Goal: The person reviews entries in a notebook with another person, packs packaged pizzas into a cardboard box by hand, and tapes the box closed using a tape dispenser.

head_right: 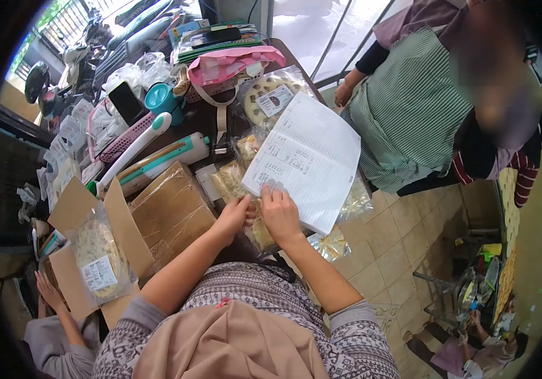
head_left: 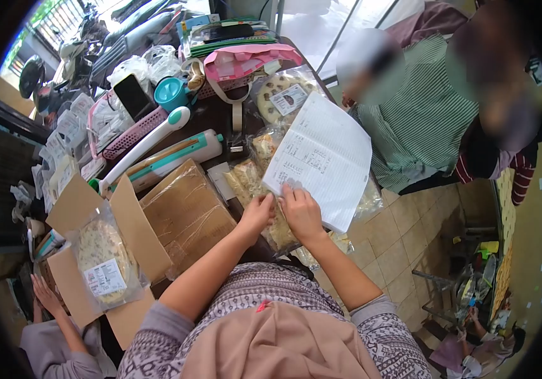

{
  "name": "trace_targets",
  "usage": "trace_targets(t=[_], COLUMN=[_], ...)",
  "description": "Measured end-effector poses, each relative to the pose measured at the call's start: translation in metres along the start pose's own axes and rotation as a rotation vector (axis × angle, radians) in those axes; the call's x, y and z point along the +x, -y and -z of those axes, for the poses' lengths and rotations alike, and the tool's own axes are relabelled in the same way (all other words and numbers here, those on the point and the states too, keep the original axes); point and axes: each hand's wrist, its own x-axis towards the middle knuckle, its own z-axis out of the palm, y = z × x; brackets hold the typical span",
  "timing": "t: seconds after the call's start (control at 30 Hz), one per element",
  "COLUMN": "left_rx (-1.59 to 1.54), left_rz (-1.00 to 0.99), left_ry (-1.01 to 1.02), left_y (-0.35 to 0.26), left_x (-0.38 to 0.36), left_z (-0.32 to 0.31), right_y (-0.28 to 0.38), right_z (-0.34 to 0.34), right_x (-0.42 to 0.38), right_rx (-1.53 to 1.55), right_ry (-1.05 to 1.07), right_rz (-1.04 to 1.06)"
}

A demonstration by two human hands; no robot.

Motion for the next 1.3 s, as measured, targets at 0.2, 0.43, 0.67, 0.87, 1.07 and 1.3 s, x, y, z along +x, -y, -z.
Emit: trace_targets(t=[0.2,0.43,0.67,0.87,1.07,1.3], left_rx=[0.094,0.058,0.359,0.594,0.46,0.394], left_rz=[-0.419,-0.302,-0.643,-0.709,-0.617,-0.697], left_ry=[-0.256,-0.132,-0.294,-0.192,-0.211,-0.467], left_y=[-0.005,-0.047,-0.044,-0.049,-0.032,-0.018], left_x=[0.062,0.093,0.088,0.107,0.112,0.073], left_z=[-0.012,-0.003,-0.012,0.018,0.019,0.009], right_y=[-0.033,-0.049,-0.057,-0.045,-0.038,-0.045], right_z=[0.005,-0.015,-0.016,-0.015,-0.014,-0.028], right_x=[0.026,0.055,0.075,0.071,0.08,0.079], right_rx=[0.059,0.097,-0.001,0.114,0.145,0.092], right_ry=[0.018,0.125,0.258,0.353,0.44,0.431], right_rz=[0.023,-0.085,-0.077,-0.16,-0.2,-0.173])
